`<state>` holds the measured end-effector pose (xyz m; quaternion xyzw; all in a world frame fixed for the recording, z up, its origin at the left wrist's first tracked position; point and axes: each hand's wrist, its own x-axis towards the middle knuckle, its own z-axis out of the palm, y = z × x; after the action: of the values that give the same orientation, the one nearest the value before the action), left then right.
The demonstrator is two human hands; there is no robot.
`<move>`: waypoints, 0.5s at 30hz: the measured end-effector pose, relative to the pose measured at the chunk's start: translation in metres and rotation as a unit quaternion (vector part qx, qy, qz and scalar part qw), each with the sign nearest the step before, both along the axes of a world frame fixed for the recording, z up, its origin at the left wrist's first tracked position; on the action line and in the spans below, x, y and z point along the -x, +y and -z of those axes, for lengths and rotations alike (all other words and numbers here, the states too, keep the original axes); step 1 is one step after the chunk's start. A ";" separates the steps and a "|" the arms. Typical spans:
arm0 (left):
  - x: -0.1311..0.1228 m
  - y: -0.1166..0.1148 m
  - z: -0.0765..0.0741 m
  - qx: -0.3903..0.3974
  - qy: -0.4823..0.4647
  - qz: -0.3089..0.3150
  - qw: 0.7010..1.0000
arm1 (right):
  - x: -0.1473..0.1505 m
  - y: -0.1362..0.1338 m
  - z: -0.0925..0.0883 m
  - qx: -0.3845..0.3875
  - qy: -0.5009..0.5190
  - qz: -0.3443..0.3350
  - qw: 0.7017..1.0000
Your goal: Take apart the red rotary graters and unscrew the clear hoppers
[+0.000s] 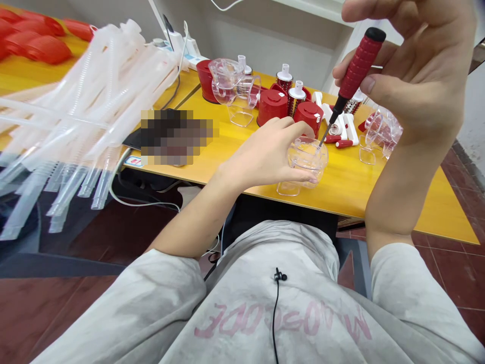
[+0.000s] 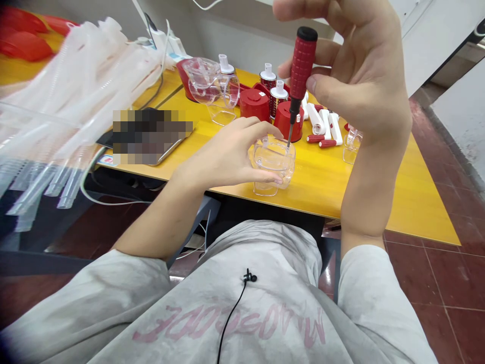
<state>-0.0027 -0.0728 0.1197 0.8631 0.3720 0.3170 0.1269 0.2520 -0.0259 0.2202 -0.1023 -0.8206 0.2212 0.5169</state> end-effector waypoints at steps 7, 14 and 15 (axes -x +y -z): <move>0.002 0.001 0.001 0.002 0.006 0.004 1.000 | -0.001 0.012 0.002 -0.037 0.002 -0.005 0.999; 0.001 0.000 0.001 0.004 0.001 0.001 1.000 | -0.006 0.007 0.000 -0.020 0.063 -0.032 0.997; 0.001 0.000 0.000 0.004 0.002 0.001 1.000 | -0.007 0.004 -0.001 0.002 0.068 -0.037 0.997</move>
<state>-0.0041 -0.0732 0.1193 0.8634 0.3729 0.3142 0.1296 0.2590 -0.0224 0.2208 -0.0573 -0.7862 0.2481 0.5631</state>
